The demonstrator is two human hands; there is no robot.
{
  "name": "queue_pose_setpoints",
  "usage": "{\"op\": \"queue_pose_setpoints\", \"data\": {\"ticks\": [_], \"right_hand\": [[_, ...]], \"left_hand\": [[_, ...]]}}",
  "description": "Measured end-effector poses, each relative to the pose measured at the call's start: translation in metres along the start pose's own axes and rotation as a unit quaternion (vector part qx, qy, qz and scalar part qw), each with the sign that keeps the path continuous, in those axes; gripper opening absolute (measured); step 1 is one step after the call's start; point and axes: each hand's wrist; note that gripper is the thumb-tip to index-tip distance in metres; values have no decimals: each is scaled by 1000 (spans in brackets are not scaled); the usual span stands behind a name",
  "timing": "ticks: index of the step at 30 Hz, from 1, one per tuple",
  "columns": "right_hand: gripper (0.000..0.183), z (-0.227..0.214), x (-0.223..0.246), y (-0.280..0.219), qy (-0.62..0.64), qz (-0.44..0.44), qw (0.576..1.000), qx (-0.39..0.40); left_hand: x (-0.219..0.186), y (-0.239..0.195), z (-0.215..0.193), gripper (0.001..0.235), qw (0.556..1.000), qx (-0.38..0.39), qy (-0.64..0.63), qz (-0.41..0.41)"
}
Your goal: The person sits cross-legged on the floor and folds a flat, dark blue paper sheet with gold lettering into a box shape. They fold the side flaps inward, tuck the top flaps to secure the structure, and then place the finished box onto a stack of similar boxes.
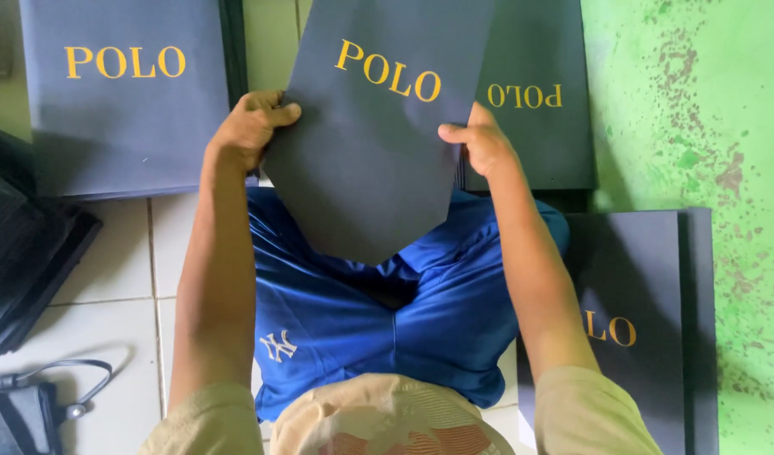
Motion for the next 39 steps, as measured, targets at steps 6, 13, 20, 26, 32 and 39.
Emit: {"op": "queue_pose_setpoints", "data": {"ticks": [6, 13, 20, 26, 32, 39], "right_hand": [[91, 23, 44, 30, -85, 36, 996, -14], [94, -1, -43, 30, -288, 23, 957, 2], [73, -38, -139, 46, -595, 28, 803, -6], [68, 30, -90, 12, -712, -22, 692, 120], [58, 57, -127, 35, -732, -76, 627, 254], [66, 93, -152, 59, -728, -42, 650, 215]], "left_hand": [[60, 56, 6, 4, 991, -94, -47, 81], [145, 100, 18, 81, 949, -193, 247, 21], [133, 69, 64, 52, 729, -18, 683, 44], [173, 90, 83, 59, 658, 118, 743, 29], [180, 104, 83, 69, 677, 132, 723, 24], [159, 116, 74, 73, 701, 130, 701, 4]]}}
Point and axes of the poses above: each hand's wrist, its own y-axis towards the middle knuckle, its own z-axis out of the palm, x = y × z, and after that the axes turned 12 degrees about y, right-handed
